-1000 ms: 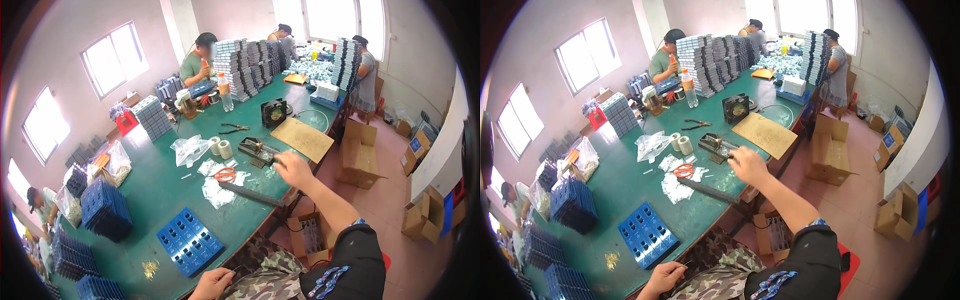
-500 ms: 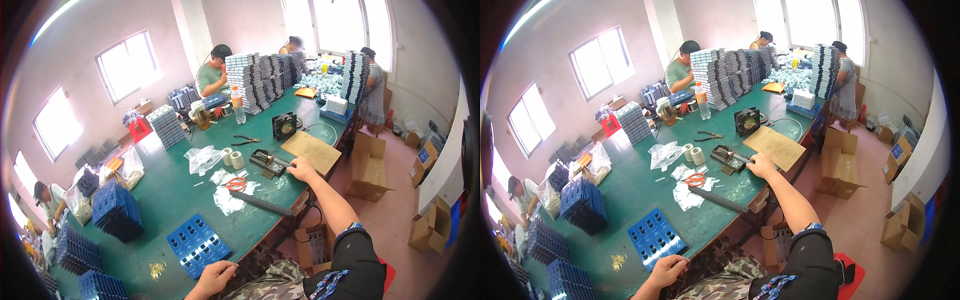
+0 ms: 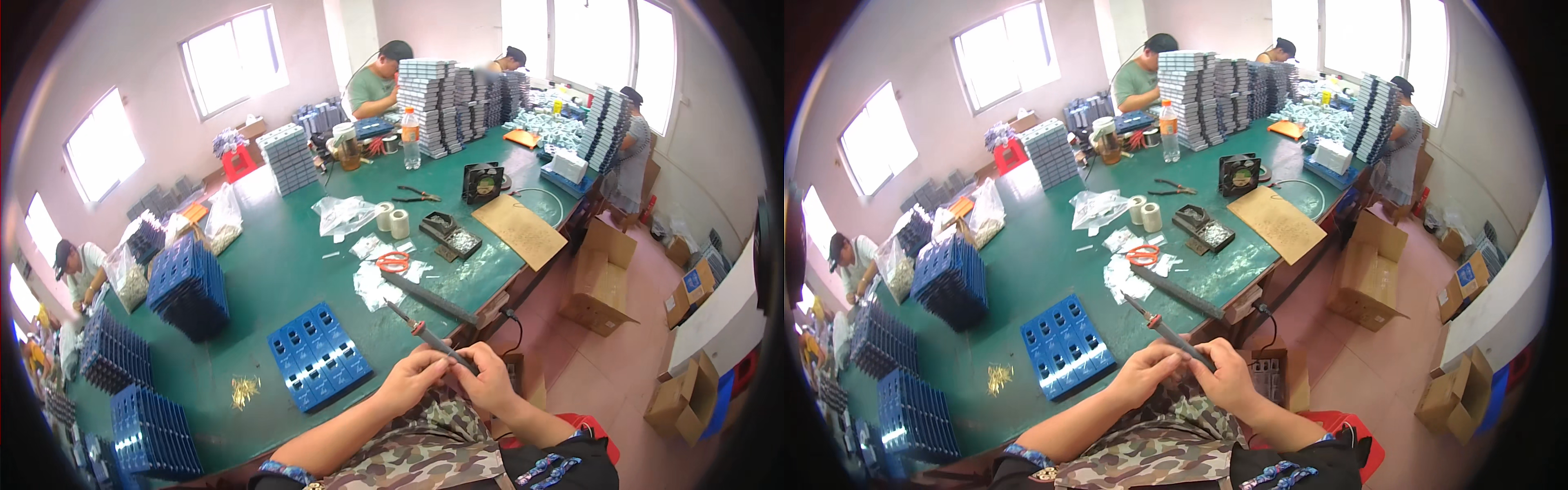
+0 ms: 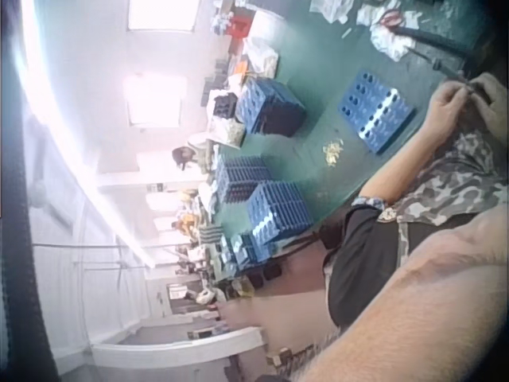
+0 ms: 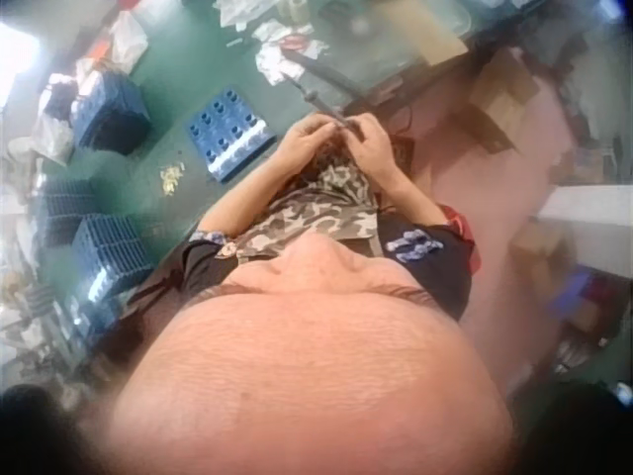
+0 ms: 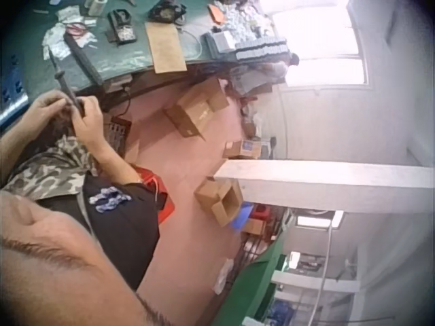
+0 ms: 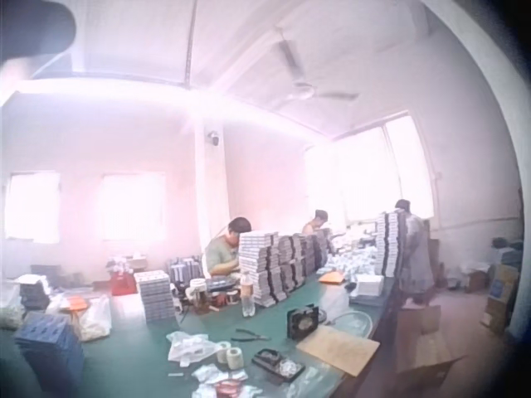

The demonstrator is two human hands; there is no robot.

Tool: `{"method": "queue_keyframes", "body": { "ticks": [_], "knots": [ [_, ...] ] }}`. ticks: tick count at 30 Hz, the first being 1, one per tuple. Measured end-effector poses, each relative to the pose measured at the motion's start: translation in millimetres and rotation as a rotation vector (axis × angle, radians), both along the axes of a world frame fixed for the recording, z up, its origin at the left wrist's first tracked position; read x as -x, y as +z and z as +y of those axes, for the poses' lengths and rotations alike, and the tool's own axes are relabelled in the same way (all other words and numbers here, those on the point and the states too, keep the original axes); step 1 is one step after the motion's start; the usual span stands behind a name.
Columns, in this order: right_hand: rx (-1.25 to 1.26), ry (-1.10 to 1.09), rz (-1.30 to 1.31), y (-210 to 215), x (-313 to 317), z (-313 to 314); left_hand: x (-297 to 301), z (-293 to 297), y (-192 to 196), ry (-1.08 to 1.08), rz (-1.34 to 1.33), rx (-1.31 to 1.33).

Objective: The recorder is seen assembling small metal components onto a blue plastic fixture and then soldering them.

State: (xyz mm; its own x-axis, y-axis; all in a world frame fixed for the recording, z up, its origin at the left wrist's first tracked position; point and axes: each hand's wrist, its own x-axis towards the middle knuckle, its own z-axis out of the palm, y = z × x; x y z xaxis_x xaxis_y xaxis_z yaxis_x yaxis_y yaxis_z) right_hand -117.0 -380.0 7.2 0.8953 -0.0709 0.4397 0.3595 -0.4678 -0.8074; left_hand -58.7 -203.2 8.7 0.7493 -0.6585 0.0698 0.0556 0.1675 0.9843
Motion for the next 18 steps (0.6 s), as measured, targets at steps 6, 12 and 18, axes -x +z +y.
{"method": "queue_keyframes", "body": {
  "ticks": [6,12,18],
  "knots": [
    [0.125,-0.125,-0.257,-20,20,19,2,-4,-20,0.143,0.059,0.017],
    [-0.598,0.311,0.359,-46,40,23,1,-13,1,0.185,0.182,0.078],
    [-0.496,0.278,-0.265,-32,-14,11,10,-10,4,-0.078,0.509,0.366]
  ]
}}
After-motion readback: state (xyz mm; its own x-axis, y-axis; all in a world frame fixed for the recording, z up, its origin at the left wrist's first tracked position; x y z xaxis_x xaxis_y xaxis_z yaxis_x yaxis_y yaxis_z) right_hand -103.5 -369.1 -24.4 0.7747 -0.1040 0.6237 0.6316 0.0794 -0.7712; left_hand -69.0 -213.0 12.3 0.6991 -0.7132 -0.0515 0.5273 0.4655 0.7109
